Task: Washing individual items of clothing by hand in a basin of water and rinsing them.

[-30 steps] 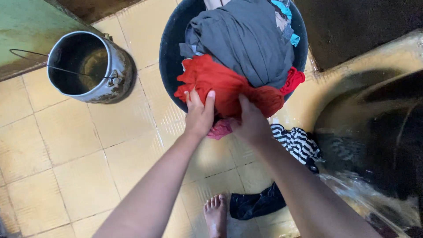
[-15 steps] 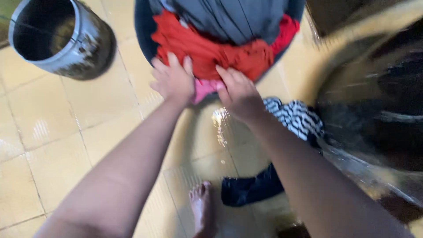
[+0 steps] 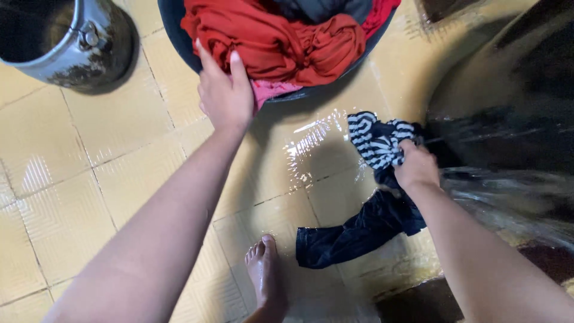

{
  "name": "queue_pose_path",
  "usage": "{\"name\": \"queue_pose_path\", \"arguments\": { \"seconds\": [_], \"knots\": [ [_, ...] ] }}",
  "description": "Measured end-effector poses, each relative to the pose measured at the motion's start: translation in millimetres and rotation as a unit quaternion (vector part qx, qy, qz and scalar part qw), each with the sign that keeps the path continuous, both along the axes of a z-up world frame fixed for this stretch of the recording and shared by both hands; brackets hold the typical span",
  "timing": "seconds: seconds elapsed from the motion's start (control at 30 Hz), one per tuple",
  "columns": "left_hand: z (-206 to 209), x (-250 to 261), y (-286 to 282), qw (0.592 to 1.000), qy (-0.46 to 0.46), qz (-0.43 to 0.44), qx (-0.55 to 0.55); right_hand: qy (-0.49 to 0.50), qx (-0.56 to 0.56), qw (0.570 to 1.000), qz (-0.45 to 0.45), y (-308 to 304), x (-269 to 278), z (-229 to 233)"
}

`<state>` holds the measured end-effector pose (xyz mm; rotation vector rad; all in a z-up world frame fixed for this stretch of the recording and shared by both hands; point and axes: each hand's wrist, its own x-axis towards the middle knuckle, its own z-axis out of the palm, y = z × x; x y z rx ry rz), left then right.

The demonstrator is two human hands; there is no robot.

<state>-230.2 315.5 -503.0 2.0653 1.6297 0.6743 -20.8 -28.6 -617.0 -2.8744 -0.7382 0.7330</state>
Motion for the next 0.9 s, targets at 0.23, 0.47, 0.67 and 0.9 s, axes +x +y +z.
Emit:
{"name": "queue_pose_path", "arguments": {
  "seconds": [0.23,0.47,0.67,0.9],
  "knots": [
    [-35,-11,-95,0.984,0.125,-0.080,-0.097,0.292,0.520,0.735,-0.324,47,-38,86],
    [36,11,-178,0.818,0.275,-0.205,-0.462,0.405,0.629,0.533,-0.396,40,-68,284],
    [82,37,-170,0.879,0.105,-0.326,-0.332,0.502,0.649,0.485,-0.304,22,-36,416],
    [211,77,-182,0.832,-0.049,-0.467,-0.296,0.547,0.681,0.453,-0.177,-26,1,552]
  ]
}}
